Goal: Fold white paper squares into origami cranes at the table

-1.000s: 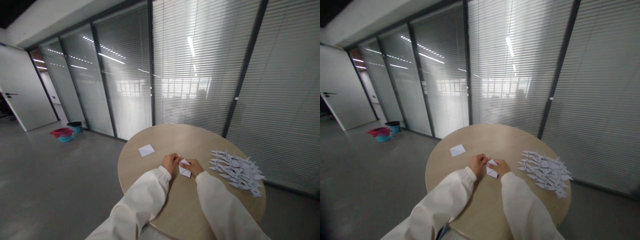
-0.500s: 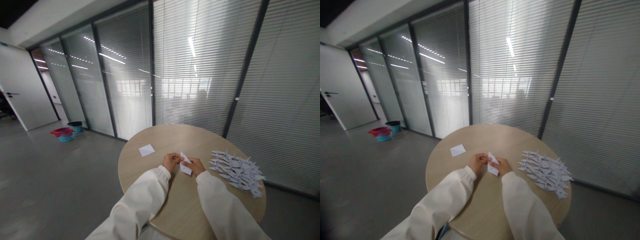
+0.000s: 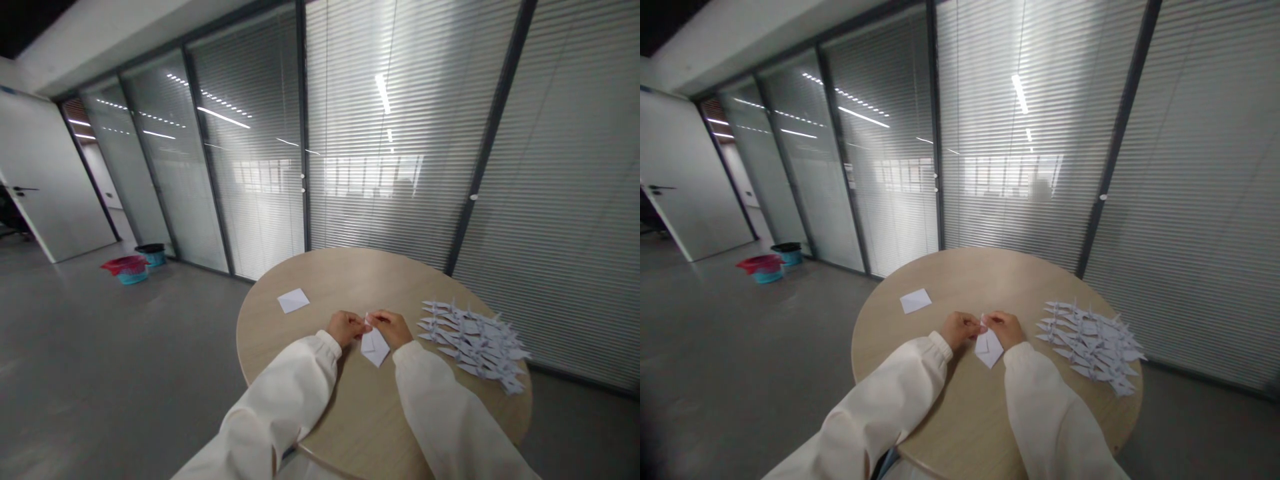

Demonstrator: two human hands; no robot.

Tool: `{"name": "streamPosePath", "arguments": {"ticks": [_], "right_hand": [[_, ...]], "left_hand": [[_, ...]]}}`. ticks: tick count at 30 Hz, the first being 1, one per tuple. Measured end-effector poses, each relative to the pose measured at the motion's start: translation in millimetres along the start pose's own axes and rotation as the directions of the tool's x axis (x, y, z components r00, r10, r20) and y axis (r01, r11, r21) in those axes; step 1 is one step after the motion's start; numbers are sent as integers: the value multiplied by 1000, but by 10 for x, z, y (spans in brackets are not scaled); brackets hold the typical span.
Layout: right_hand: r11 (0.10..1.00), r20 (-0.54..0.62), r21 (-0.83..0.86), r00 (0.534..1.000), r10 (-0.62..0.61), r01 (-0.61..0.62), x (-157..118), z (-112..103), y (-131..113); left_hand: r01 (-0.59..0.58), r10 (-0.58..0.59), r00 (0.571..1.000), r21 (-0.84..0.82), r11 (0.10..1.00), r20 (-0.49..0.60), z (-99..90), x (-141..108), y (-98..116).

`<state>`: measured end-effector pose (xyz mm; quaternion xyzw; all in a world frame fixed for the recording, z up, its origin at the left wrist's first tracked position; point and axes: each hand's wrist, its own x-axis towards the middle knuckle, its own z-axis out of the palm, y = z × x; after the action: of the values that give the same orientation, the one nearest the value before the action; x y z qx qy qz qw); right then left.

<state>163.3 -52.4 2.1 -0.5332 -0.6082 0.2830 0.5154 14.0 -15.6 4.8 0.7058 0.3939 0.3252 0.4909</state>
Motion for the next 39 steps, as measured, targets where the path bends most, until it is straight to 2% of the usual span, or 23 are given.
{"name": "streamPosePath", "arguments": {"ticks": [6,15,21,26,31,35,39], "right_hand": [[999,-99,37,994,42,-39,4,-18,-27],[999,-119,32,993,14,-10,2,-27,-23],[999,-161,27,986,50,-46,8,-44,-14],[997,-178,60,983,54,-44,27,-41,24],[996,-181,88,982,50,-34,32,-18,30],[996,-205,87,977,56,-38,29,-33,5],[994,-236,94,968,82,-62,26,-62,-15]], "left_hand": [[-62,55,994,76,995,93,12,-60,28],[-118,109,992,157,981,65,21,-144,151],[-97,79,989,149,984,125,61,-152,154],[-172,152,980,169,970,126,72,-198,195],[-112,87,984,164,980,153,75,-216,212],[-125,97,983,179,976,158,83,-203,185],[-86,71,972,59,995,225,104,-207,170]]}}
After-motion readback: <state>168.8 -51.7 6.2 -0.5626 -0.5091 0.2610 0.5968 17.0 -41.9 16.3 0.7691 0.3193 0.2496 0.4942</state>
